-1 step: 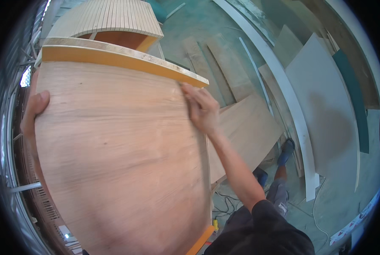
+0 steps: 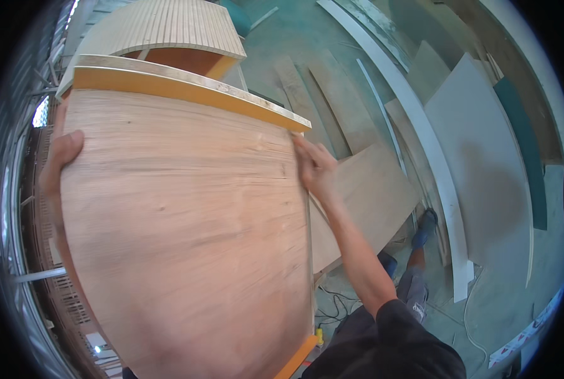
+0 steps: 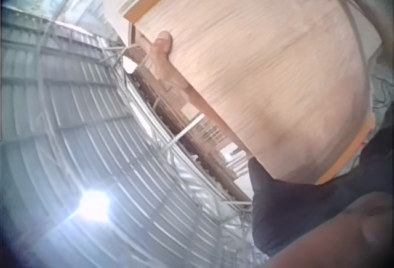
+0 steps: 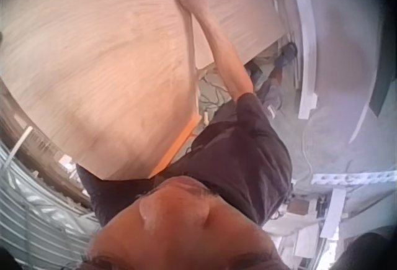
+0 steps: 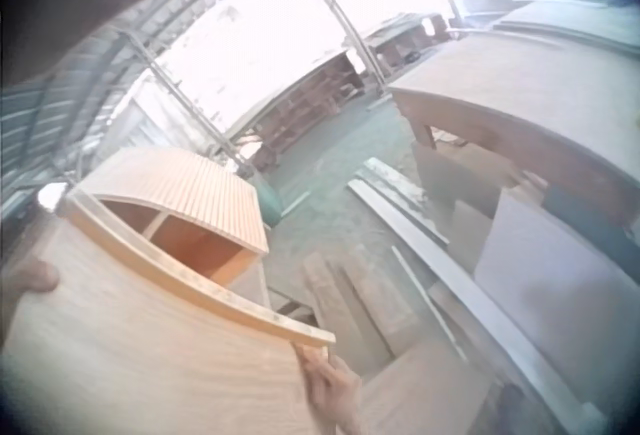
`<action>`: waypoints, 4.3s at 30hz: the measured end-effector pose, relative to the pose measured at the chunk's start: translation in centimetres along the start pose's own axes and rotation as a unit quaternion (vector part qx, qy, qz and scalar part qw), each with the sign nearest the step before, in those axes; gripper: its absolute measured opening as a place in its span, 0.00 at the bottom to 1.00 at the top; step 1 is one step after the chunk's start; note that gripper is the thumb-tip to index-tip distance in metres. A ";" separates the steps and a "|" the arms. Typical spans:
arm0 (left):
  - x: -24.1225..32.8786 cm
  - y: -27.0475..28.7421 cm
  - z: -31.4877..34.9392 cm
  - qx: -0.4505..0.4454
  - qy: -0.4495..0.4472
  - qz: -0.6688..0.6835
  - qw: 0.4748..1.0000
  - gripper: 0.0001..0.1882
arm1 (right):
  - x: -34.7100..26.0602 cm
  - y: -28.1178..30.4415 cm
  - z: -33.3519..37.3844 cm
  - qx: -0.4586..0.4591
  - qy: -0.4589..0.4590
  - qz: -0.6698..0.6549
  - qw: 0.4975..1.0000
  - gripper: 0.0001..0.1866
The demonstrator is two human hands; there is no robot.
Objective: The person applies adhesive from a bottle to the joints of a curved wooden furniture component by hand, then fits the piece onto a larger curved wooden structure.
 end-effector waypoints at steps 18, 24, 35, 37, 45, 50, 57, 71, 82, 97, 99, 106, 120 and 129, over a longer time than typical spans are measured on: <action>-0.4 -0.5 -1.7 0.012 -0.067 -0.014 0.998 0.47 | 12.3 3.7 5.2 0.048 -0.058 0.097 0.992 0.16; -2.9 1.1 0.3 0.035 -0.034 -0.005 0.999 0.48 | -5.7 -0.6 0.5 -0.068 0.012 -0.045 0.997 0.22; -2.5 1.7 -0.3 0.022 -0.039 -0.026 0.999 0.48 | 7.9 0.3 3.6 0.008 -0.040 0.023 0.999 0.16; -4.3 2.1 0.2 0.022 -0.033 -0.008 0.999 0.48 | 0.3 0.4 3.2 -0.064 -0.094 0.006 0.994 0.17; -4.4 0.6 -0.8 0.013 -0.045 0.011 0.999 0.48 | 3.4 -0.7 0.7 0.016 -0.027 0.046 0.998 0.19; -3.2 1.3 -2.3 -0.006 -0.074 -0.012 0.997 0.48 | 9.5 1.5 5.1 0.043 -0.053 0.030 0.997 0.18; -4.7 2.5 -1.4 0.012 -0.063 -0.004 0.998 0.48 | -5.2 -2.1 -1.8 -0.058 -0.010 -0.033 0.998 0.17; -3.4 -0.5 0.2 0.033 -0.034 0.058 0.997 0.44 | 1.7 -0.2 0.4 -0.062 -0.113 0.021 0.991 0.16; -6.0 3.3 -1.9 -0.006 -0.064 -0.006 0.998 0.44 | 2.5 -1.3 0.7 -0.050 -0.056 -0.028 0.997 0.15; -6.1 3.4 -0.2 0.000 -0.043 0.005 0.999 0.44 | 3.2 -1.6 1.1 -0.089 -0.082 0.039 0.992 0.17; -3.2 2.3 -2.8 -0.023 -0.083 0.008 0.996 0.44 | 12.9 2.2 2.0 0.032 -0.061 0.059 0.996 0.17; -7.1 5.0 -1.6 -0.009 -0.064 0.006 0.998 0.44 | 3.2 -0.4 2.7 -0.066 -0.079 -0.061 0.993 0.18; -7.7 5.7 -2.3 -0.013 -0.055 0.022 0.998 0.44 | -2.3 -1.6 -0.3 -0.103 -0.078 -0.013 0.992 0.15; -5.5 3.0 -5.2 -0.050 -0.129 0.057 0.989 0.43 | 15.0 2.4 3.5 0.042 -0.020 0.016 0.999 0.15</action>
Point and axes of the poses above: each hand's wrist, its own z-axis away from the middle knuckle, its own y-axis out of the back of the hand, x = y × z, the point moved 4 cm from there along -z, towards the middle knuckle, and after that the axes turned 13 degrees about -x, right-handed, at the moved point
